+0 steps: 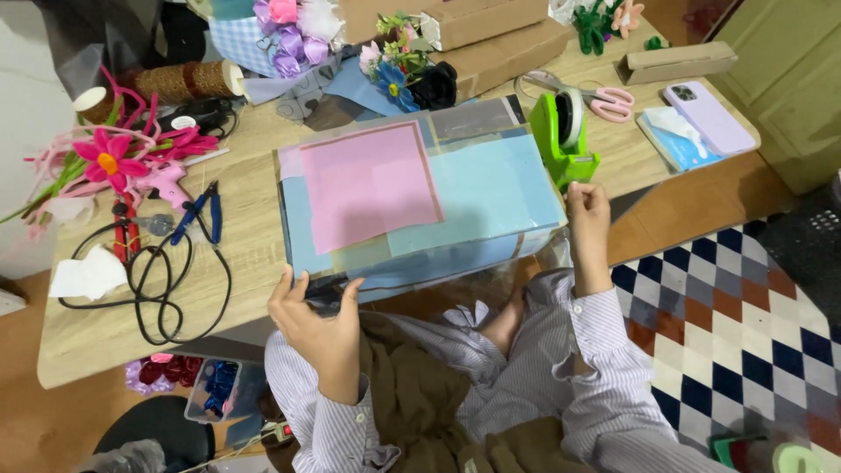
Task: The person wraps a rectangular box with light blue and pink paper, securing the edges with clear tape. They fold the paper over the box, smooth the surfaces, and apply tape to hold the wrapping in place.
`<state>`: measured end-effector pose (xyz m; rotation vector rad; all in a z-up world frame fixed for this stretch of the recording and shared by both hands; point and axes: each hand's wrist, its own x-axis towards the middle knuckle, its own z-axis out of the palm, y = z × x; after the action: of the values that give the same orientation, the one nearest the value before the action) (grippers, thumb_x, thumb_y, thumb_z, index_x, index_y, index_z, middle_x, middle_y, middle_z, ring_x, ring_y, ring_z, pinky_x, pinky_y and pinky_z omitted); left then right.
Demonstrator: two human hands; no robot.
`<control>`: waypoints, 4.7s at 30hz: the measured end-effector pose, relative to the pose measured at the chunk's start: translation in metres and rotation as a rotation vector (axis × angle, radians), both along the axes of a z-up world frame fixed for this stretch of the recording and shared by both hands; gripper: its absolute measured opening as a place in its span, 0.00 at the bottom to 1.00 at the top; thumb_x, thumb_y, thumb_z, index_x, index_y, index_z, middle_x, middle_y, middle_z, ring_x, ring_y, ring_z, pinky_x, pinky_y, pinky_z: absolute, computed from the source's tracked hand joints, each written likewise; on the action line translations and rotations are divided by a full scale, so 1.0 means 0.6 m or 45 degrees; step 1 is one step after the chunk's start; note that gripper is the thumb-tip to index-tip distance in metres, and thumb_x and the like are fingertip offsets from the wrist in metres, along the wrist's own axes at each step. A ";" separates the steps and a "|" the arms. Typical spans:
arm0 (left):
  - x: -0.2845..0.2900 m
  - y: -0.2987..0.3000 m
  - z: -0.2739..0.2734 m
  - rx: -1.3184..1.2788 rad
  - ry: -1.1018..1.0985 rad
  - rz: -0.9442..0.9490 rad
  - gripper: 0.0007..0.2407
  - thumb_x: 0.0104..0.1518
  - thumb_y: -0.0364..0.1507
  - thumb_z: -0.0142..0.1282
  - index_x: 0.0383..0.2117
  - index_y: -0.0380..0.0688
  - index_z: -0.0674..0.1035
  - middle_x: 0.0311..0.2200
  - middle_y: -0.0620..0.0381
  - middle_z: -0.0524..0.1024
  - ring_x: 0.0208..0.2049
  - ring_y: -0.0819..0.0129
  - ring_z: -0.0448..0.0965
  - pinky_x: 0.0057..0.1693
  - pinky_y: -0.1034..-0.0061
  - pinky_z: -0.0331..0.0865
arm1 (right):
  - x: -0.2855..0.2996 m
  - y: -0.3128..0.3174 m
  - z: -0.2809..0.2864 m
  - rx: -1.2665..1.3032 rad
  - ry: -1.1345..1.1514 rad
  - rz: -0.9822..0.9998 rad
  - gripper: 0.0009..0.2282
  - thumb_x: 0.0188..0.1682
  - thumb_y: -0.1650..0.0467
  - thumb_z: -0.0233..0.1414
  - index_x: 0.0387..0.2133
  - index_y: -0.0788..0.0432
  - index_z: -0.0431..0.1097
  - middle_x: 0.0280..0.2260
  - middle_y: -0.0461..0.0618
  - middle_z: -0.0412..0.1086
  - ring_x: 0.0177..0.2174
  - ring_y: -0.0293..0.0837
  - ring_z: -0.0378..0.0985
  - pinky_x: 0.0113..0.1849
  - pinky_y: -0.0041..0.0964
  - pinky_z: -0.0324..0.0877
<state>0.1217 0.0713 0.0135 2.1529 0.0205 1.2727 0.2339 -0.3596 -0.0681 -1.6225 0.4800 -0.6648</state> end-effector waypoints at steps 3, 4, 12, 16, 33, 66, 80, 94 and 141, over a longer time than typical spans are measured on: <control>0.001 0.000 0.000 0.013 -0.019 0.003 0.32 0.39 0.38 0.81 0.48 0.35 0.76 0.52 0.42 0.71 0.53 0.39 0.73 0.59 0.47 0.66 | 0.005 0.003 0.010 -0.044 -0.038 0.054 0.08 0.60 0.67 0.52 0.41 0.60 0.71 0.29 0.45 0.69 0.29 0.35 0.70 0.28 0.26 0.67; -0.001 -0.001 0.002 0.014 -0.021 -0.006 0.32 0.39 0.38 0.81 0.48 0.35 0.76 0.53 0.42 0.71 0.54 0.39 0.73 0.59 0.47 0.66 | 0.006 0.001 0.005 -0.034 -0.053 0.056 0.07 0.60 0.67 0.52 0.40 0.59 0.71 0.29 0.45 0.69 0.28 0.34 0.69 0.28 0.26 0.67; -0.009 -0.004 0.003 0.009 -0.039 -0.030 0.31 0.39 0.34 0.81 0.48 0.34 0.75 0.52 0.41 0.71 0.53 0.39 0.73 0.57 0.46 0.67 | 0.024 -0.012 -0.004 -0.171 -0.046 0.019 0.07 0.61 0.66 0.53 0.41 0.57 0.72 0.29 0.47 0.72 0.29 0.37 0.71 0.31 0.32 0.66; -0.003 0.002 -0.004 0.050 -0.082 -0.016 0.32 0.38 0.37 0.81 0.48 0.35 0.76 0.52 0.41 0.71 0.52 0.40 0.73 0.57 0.48 0.68 | 0.032 -0.019 -0.014 -0.220 -0.022 -0.027 0.06 0.60 0.65 0.54 0.40 0.54 0.73 0.30 0.47 0.74 0.31 0.40 0.74 0.33 0.35 0.68; -0.071 -0.032 0.100 0.094 -0.089 -0.182 0.19 0.54 0.27 0.65 0.53 0.49 0.77 0.53 0.52 0.72 0.55 0.46 0.69 0.61 0.51 0.64 | -0.188 0.099 0.161 -0.158 -0.490 0.304 0.03 0.67 0.67 0.42 0.45 0.53 0.57 0.33 0.43 0.57 0.30 0.36 0.64 0.37 0.29 0.64; -0.030 -0.130 0.126 -0.481 -0.145 -0.685 0.08 0.55 0.19 0.62 0.36 0.46 0.78 0.29 0.61 0.75 0.37 0.59 0.79 0.51 0.69 0.72 | -0.188 0.304 0.343 -0.951 -0.382 1.187 0.05 0.49 0.72 0.59 0.38 0.55 0.77 0.25 0.49 0.72 0.26 0.50 0.77 0.32 0.41 0.71; 0.078 -0.121 0.076 0.066 -0.349 0.204 0.09 0.55 0.25 0.57 0.38 0.56 0.76 0.29 0.71 0.71 0.40 0.66 0.72 0.59 0.57 0.56 | -0.058 0.348 0.351 -0.644 0.044 1.324 0.12 0.45 0.73 0.59 0.40 0.54 0.66 0.23 0.46 0.75 0.21 0.39 0.68 0.27 0.32 0.63; 0.062 -0.134 0.090 0.022 -0.139 0.259 0.14 0.51 0.22 0.57 0.43 0.54 0.77 0.25 0.69 0.69 0.36 0.65 0.73 0.53 0.60 0.57 | -0.059 0.353 0.351 -0.725 0.185 1.242 0.12 0.43 0.69 0.62 0.36 0.53 0.66 0.21 0.45 0.75 0.19 0.40 0.64 0.27 0.32 0.59; -0.017 -0.063 0.045 0.461 0.088 -0.100 0.17 0.59 0.52 0.54 0.46 0.62 0.81 0.47 0.61 0.76 0.43 0.62 0.69 0.53 0.64 0.57 | -0.199 0.237 0.165 -1.585 -0.565 0.512 0.14 0.51 0.65 0.59 0.51 0.44 0.76 0.54 0.48 0.73 0.57 0.53 0.70 0.62 0.56 0.42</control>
<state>0.1117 0.0336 0.0403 2.4747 -0.2835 1.2296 0.1146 -0.2177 0.0312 -2.4927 -0.7444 -1.0593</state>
